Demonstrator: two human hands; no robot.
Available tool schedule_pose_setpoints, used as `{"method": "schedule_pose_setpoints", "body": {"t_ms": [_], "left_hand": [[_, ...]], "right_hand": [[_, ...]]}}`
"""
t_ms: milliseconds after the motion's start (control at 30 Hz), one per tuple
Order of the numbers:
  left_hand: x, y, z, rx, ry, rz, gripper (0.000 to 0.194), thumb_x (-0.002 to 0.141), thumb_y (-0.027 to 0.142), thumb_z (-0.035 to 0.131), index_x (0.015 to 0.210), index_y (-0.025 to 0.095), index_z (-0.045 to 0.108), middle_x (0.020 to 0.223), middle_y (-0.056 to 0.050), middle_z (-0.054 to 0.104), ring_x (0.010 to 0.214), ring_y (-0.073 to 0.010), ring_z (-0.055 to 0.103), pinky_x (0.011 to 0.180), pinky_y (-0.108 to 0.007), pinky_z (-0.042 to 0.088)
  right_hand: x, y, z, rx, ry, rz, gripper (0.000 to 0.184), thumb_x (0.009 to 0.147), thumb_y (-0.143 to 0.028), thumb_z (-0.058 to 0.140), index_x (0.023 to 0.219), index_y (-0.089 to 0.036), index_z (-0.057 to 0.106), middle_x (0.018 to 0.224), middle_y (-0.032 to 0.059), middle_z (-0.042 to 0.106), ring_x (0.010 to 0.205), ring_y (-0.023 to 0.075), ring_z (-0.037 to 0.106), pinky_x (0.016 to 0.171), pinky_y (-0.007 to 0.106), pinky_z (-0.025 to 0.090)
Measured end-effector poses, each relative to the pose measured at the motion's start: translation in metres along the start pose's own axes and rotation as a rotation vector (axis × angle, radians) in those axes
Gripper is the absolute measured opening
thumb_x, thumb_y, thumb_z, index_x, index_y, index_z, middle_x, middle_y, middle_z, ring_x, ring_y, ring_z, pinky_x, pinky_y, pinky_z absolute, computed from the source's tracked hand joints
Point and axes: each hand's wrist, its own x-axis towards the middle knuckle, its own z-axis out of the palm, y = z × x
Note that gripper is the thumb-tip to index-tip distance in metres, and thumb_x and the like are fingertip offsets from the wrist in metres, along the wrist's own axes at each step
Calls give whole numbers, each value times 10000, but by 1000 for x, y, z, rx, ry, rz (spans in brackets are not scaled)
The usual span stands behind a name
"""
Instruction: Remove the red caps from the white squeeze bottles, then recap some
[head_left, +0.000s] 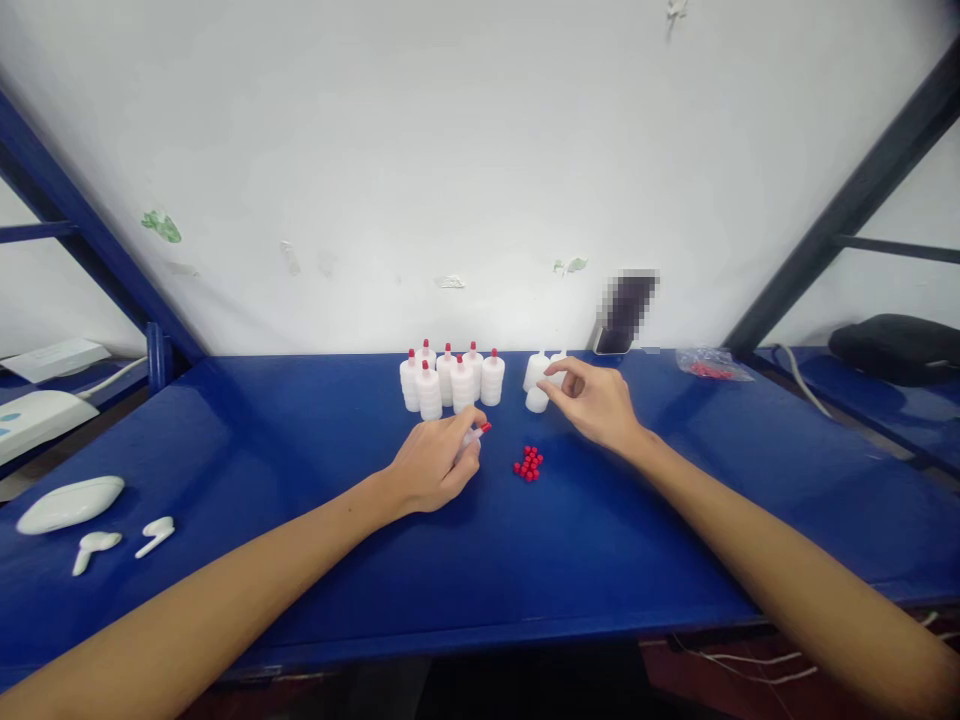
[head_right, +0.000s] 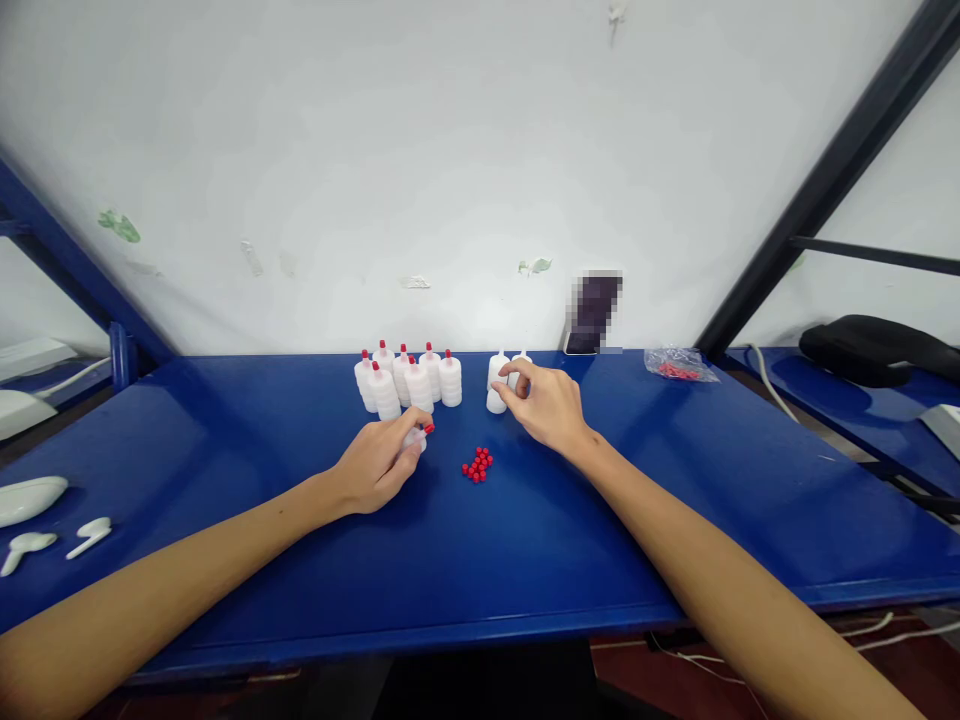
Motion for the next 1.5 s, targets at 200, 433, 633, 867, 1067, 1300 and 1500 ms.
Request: {"method": "schedule_pose_setpoints", "body": {"t_ms": [200,433,633,867,1067,1300,1500], "left_hand": [[1,-3,5,-36,26,81,296,996,328,428,1248,178,467,1082,-83,653,886,-183,644,757,-287,497],[1,-2,9,-35,165,269,143,936,274,524,1015,160,559,826,-27,620,695,-131,576,643,-230,466],[0,4,6,-39,102,221,131,889,229,517,1009,178,520,813,-12,599,669,-130,557,617,-240,444],[0,4,6,47,168,211,146,830,267,528,928,190,451,738,18,555,542,-108,494,504,-229,391],[1,3,10,107,239,314,167,833,318,568,875,194,465,742,12,574,598,-111,543,513,-212,404],[-2,0,2,-267,78,213,303,835,267,447,1119,182,387,728,26,547,553,-122,477,561,-260,379],[2,6,-3,-578,-46,26,194,903,341,333,918,176,434,711,13,490,604,-127,403,598,-280,325]], "right_hand": [[-19,-26,-7,203,-38,-208,231,856,-383,564,939,-187,651,613,-11,594,557,147,544,615,273,400],[-32,-52,-3,85,-362,-593,278,1013,-367,405,974,-173,601,770,35,654,628,146,543,629,272,355],[-34,-58,-2,16,-288,-722,319,1034,-340,355,889,-167,581,742,51,629,679,169,493,727,320,324],[-38,-60,-1,11,-328,-679,357,1042,-315,325,866,-154,590,598,-3,570,520,125,376,770,339,331],[-37,-59,-1,31,-313,-685,350,1042,-333,352,876,-158,605,582,0,559,547,144,426,668,289,372],[-41,-60,1,39,-297,-750,343,1036,-327,382,892,-141,631,618,23,599,566,142,515,610,271,385],[-40,-61,2,27,-281,-737,355,1034,-316,383,831,-150,624,631,22,604,556,131,495,574,272,344]]}}
